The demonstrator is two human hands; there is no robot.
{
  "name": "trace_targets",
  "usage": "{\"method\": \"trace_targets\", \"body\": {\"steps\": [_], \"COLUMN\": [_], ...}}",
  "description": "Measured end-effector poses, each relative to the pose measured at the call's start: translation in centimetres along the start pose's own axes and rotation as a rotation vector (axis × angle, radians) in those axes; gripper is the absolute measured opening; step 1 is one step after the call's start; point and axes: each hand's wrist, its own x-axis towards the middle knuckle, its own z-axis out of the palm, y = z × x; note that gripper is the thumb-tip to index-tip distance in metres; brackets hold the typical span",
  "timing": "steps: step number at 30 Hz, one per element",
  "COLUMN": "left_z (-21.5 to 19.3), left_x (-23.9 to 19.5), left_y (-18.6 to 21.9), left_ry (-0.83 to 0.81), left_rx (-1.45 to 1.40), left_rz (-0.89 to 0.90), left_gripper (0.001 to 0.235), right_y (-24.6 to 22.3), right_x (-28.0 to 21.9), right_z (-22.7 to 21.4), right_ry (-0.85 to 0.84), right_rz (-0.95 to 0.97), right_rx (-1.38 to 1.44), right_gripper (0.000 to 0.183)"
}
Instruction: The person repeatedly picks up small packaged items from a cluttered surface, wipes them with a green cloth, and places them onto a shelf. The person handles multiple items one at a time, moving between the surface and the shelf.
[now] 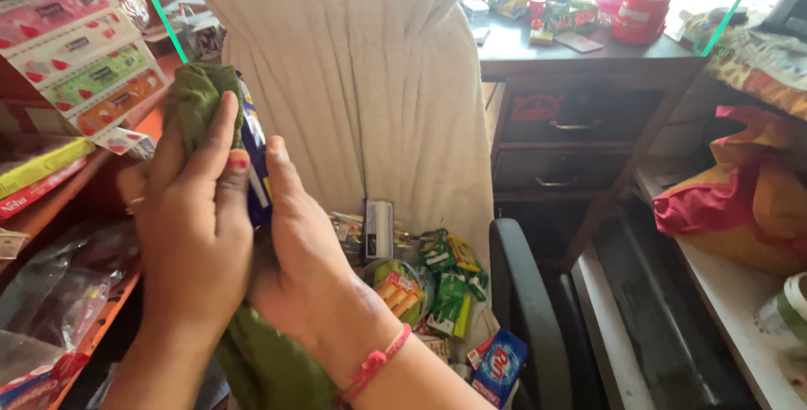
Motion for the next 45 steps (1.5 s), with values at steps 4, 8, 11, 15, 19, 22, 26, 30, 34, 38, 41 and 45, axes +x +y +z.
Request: {"method": "trace_targets", "body": {"steps": [4, 8, 11, 15, 19, 22, 26, 30, 34, 38, 41, 45], "left_z": [-1.8, -2.4, -3.1, -3.8, -4.9, -4.4, -4.0, -3.4, -2.6, -2.1, -1.5, -0.2], "left_x": [0.0, 0.8, 2.2, 5.9, 9.8, 10.7, 9.9, 8.5, 7.4, 6.6, 5.5, 3.1], "left_y": [2.5, 3.5, 2.8, 2.3, 1.5, 1.1, 2.1, 5.9, 8.8, 10.2, 11.4, 12.4], "left_ry": [0.009, -0.017, -0.007, 0.172, -0.109, -0.186, -0.156, 0.018, 0.206, 0.11, -0.143, -0.028], "left_rx": [0.023, -0.037, -0.008, 0.629, 0.299, 0.272, 0.136, -0.32, -0.187, 0.213, 0.304, 0.272], "left_rz": [0.09, 0.058, 0.133, 0.075, -0.312, -0.467, -0.628, -0.643, -0.291, -0.082, -0.025, 0.2], "left_gripper": [0.049, 0.049, 0.043, 0.036, 0.042, 0.045, 0.042, 0.03, 0.028, 0.032, 0.042, 0.047], "right_y": [-0.2, -0.7, -0.3, 0.0, -0.4, -1.3, -1.6, -2.9, -2.9, -2.9, -4.3, -3.7], "right_x": [-0.8, -1.4, -1.6, -2.6, -4.1, -4.4, -4.8, -5.3, -6.2, -7.2, -6.5, -5.9], "right_z": [0.1, 0.8, 1.3, 2.2, 2.3, 1.9, 1.7, 2.8, 4.4, 3.8, 2.2, 0.9], "right_ry": [-0.149, -0.245, -0.172, -0.046, -0.061, 0.002, 0.161, 0.145, -0.003, 0.151, -0.155, -0.348], "right_rz": [0.039, 0.014, -0.079, -0.095, 0.01, 0.042, -0.023, -0.147, -0.172, -0.162, -0.185, -0.347], "right_rx": [0.083, 0.114, 0.015, -0.25, -0.117, 0.039, 0.083, 0.149, 0.303, 0.273, 0.274, 0.293], "right_gripper": [0.055, 0.05, 0.039, 0.039, 0.039, 0.038, 0.041, 0.039, 0.044, 0.053, 0.056, 0.054]}}
